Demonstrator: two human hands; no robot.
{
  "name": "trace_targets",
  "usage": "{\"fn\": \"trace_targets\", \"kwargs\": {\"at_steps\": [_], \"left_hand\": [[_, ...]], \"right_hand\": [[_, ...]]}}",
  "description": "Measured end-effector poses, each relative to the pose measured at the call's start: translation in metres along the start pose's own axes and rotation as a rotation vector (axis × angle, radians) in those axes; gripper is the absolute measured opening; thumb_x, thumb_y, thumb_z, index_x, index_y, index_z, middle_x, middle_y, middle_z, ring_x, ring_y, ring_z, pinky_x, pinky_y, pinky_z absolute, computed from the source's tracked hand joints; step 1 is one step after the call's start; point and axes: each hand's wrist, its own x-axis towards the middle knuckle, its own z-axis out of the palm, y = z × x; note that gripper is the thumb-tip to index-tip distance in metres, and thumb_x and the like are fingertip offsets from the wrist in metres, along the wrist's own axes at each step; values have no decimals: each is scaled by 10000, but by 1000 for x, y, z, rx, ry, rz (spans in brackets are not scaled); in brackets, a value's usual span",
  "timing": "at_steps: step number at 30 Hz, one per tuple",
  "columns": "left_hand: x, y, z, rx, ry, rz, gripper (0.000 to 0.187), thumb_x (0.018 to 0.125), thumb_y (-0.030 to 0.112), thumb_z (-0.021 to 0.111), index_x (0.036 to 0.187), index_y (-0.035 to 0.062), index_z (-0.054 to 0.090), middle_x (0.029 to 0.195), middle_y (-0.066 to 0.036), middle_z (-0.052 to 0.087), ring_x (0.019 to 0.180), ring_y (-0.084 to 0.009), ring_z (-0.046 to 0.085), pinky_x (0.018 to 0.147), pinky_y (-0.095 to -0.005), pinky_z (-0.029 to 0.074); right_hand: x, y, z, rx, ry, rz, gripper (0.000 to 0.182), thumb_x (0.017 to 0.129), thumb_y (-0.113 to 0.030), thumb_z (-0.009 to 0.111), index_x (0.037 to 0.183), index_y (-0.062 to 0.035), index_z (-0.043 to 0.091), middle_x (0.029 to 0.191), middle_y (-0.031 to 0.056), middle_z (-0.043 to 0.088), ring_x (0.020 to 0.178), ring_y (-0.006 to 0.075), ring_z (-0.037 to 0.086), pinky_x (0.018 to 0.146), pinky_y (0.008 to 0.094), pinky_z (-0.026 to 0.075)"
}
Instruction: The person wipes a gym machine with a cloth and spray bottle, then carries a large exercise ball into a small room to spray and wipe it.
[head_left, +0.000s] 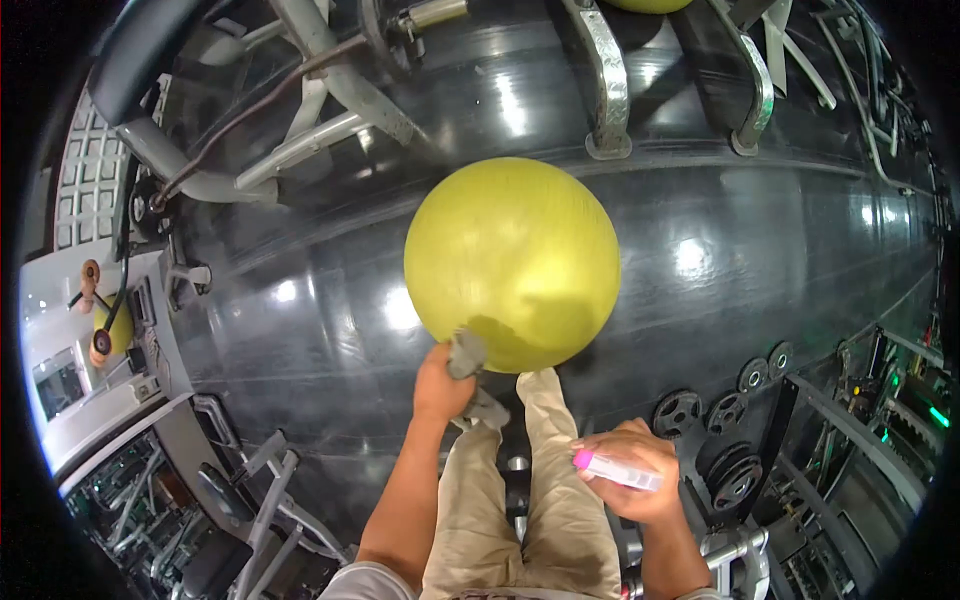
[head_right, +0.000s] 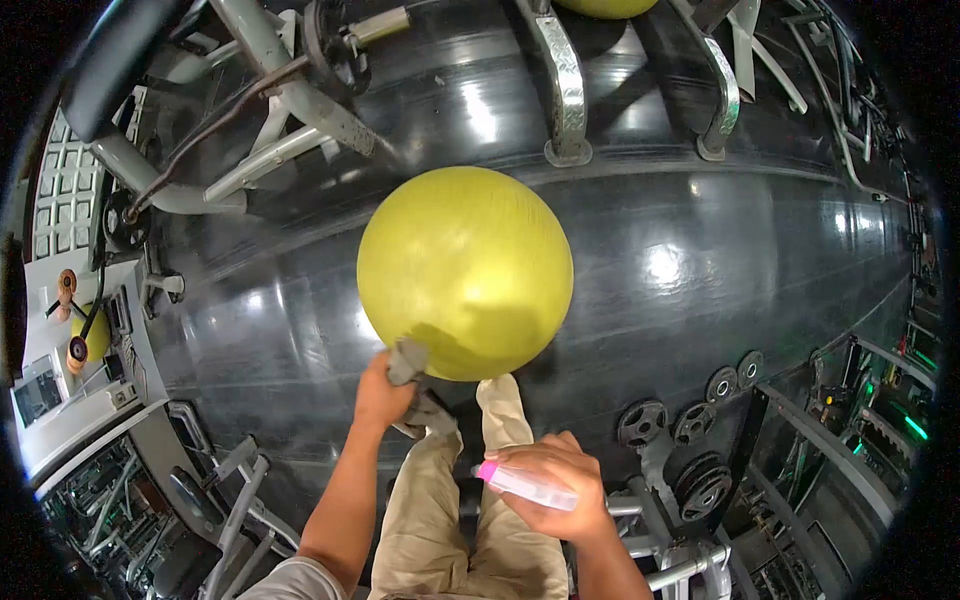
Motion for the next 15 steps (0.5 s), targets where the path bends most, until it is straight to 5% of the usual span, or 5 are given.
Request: {"fn": "trace_targets", "kwargs": {"at_steps": [2, 5, 8, 12, 15], "left_hand": [[-12, -31, -6, -104, 292, 223, 476, 728, 174, 776, 1183, 61, 696, 1499, -167, 528, 1207, -371, 624, 992, -422, 532], [-17, -43, -17, -53, 133, 332, 498, 685, 177, 801, 1149, 25, 702, 1624, -106, 381, 1237, -361, 609, 997, -416, 532], [-11, -82, 2, 171, -56, 202, 529, 683, 155, 801, 1189, 48, 692, 1652, -102, 327, 1302, -359, 573, 1024, -409, 513], [-35, -144, 2, 118, 86, 181, 520, 692, 185, 730, 1195, 54, 716, 1673, -45, 290, 1214, -292, 640, 975, -416, 547], [-43, -181, -29, 270, -35, 71, 527, 703, 202, 726, 1214, 73, 729, 1685, -31, 266, 1199, -282, 652, 972, -410, 548]], "right_hand": [[-11, 0, 20, 47, 10, -12, 307, 725, 33, 835, 984, -39, 687, 982, 152, 779, 893, 249, 743, 745, 366, 516], [-30, -5, 58, 95, 52, 21, 307, 730, 45, 822, 998, -20, 686, 957, 139, 776, 881, 260, 733, 779, 364, 525], [-45, -23, 95, 34, 23, 3, 332, 743, 41, 815, 1049, -10, 694, 955, 147, 771, 901, 264, 732, 806, 361, 531], [-72, -45, 146, 201, 67, 101, 355, 729, 16, 863, 1052, 3, 717, 1026, 153, 748, 945, 285, 705, 877, 395, 537], [-81, -53, 177, 291, 62, 93, 335, 773, 42, 813, 1077, 1, 678, 1010, 149, 690, 926, 259, 668, 860, 372, 537]]}}
